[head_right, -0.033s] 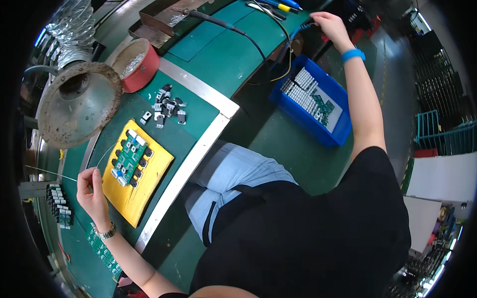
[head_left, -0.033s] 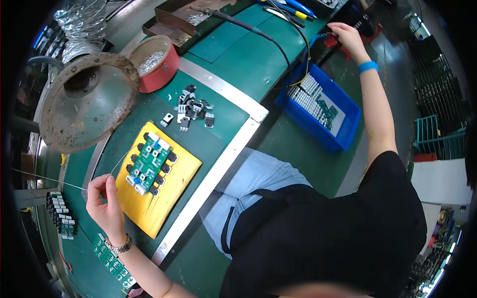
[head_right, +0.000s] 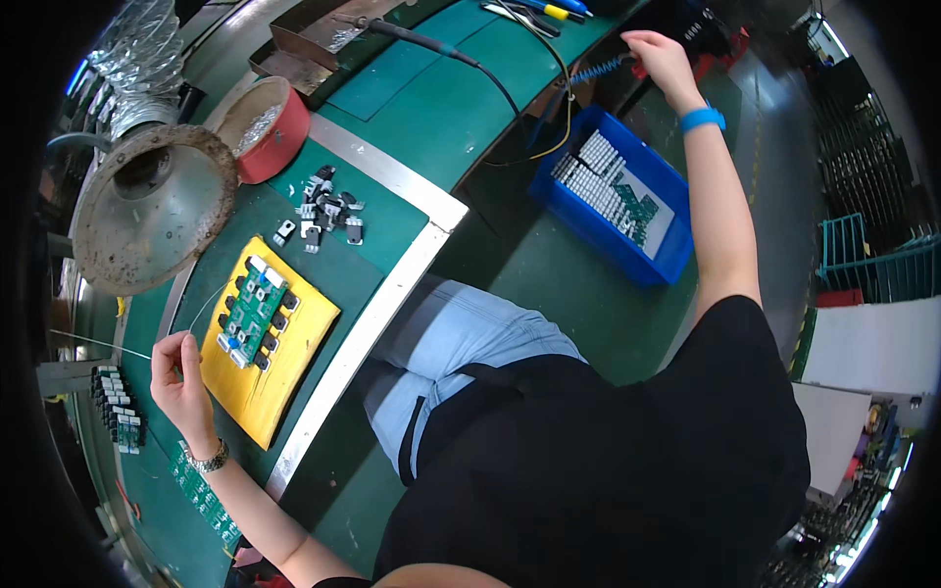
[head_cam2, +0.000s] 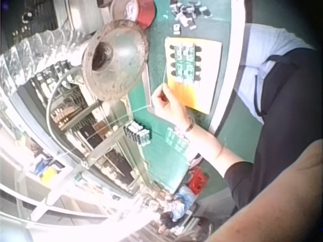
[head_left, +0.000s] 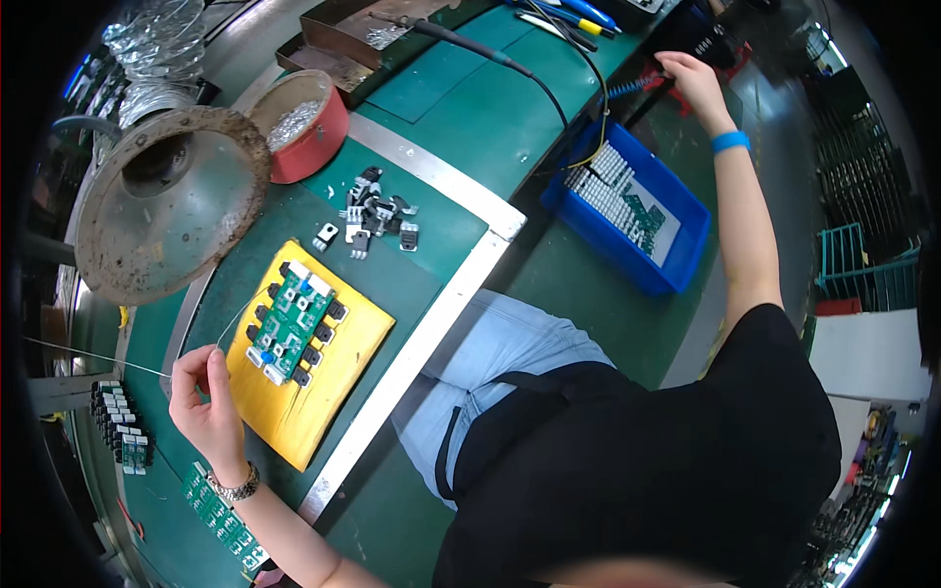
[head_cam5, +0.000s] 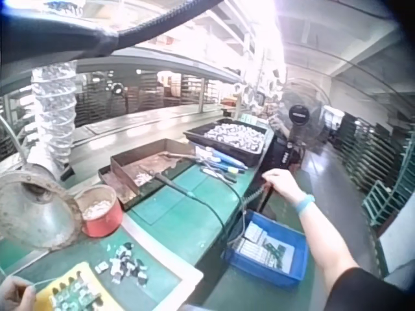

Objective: The person solders electronic components onto a printed circuit board using a soldering iron and solder wire.

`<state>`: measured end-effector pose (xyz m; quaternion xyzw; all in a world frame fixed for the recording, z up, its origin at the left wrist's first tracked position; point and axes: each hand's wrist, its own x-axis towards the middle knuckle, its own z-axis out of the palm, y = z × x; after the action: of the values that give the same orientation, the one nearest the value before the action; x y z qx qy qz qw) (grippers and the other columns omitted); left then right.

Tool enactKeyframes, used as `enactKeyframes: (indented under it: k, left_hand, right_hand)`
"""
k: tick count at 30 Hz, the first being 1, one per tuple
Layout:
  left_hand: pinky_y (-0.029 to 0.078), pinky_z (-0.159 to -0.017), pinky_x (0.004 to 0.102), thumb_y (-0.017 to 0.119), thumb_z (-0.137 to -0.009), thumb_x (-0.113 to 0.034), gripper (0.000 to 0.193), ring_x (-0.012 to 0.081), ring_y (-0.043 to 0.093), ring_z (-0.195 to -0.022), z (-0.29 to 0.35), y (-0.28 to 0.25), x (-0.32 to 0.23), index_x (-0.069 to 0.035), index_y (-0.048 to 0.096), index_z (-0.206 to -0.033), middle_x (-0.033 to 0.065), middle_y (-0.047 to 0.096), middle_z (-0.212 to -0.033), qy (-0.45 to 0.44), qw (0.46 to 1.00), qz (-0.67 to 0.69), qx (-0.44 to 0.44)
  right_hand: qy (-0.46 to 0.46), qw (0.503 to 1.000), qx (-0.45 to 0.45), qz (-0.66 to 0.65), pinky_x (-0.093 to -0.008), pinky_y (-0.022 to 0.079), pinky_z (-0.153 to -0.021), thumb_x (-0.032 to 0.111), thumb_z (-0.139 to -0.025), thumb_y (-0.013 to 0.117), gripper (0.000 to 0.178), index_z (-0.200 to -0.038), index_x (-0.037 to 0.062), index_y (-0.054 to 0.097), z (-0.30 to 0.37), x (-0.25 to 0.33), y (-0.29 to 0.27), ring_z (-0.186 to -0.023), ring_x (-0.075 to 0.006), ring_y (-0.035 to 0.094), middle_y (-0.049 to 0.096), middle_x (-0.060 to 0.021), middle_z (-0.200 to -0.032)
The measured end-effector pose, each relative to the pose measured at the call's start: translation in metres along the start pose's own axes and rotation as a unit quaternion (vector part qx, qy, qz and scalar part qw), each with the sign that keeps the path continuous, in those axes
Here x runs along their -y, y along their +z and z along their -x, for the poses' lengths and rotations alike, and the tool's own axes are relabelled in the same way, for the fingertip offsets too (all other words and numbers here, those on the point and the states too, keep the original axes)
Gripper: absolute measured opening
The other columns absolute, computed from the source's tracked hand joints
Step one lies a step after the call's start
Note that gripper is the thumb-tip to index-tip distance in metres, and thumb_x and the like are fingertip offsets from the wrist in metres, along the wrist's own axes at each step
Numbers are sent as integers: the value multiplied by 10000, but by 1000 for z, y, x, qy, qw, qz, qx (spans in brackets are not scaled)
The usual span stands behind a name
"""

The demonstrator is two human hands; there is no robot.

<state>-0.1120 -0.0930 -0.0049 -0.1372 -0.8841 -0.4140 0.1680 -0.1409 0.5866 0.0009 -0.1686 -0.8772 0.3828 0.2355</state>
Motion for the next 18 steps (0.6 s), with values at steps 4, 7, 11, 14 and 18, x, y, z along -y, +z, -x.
enactKeyframes:
  k: [4, 7, 11, 14, 18]
  left_hand:
    - [374, -590, 180, 602, -892, -62, 70, 39, 457, -641, -3, 4, 3, 7, 614, -890, -8, 582, -781, -1, 1000, 9, 2]
    - [392, -607, 187, 602, -895, -65, 78, 43, 476, -665, 0, -1, 8, 11, 616, -906, 1, 591, -807, -7, 1000, 1, 2]
    - [412, -644, 189, 603, -901, -71, 89, 50, 493, -697, -8, 8, 13, 13, 613, -929, 1, 588, -820, -22, 1000, 14, 3]
    - [409, -646, 183, 599, -900, -49, 74, 49, 495, -701, -7, 3, 14, 18, 611, -931, 2, 587, -830, -7, 1000, 20, -8]
    - [408, -641, 169, 592, -896, -13, 58, 45, 503, -700, -3, -2, 13, 22, 606, -940, 5, 581, -834, -13, 996, 90, -19]
  right_hand:
    - [92, 991, -53, 77, -271, 468, -641, 200, -796, 646, 266, -1032, 87, 698, 51, -69, -35, -683, -125, 573, 642, -21, -784]
    - [70, 964, 63, 250, -336, 508, -724, 220, -764, 678, 240, -961, 89, 716, 99, -130, -18, -771, -214, 660, 690, -110, -835]
    - [119, 722, 419, 537, -371, 513, -739, 292, -775, 682, 269, -904, 59, 721, 174, -174, 6, -834, -250, 664, 698, -129, -888]
    - [195, 775, 492, 346, -341, 499, -777, 316, -818, 649, 314, -943, 33, 704, 190, -56, 23, -820, -254, 656, 695, -129, -877]
    - [-20, 871, 490, -36, -317, 509, -763, 297, -875, 607, 355, -1054, -9, 636, 182, 83, 20, -818, -232, 656, 680, -133, -899]
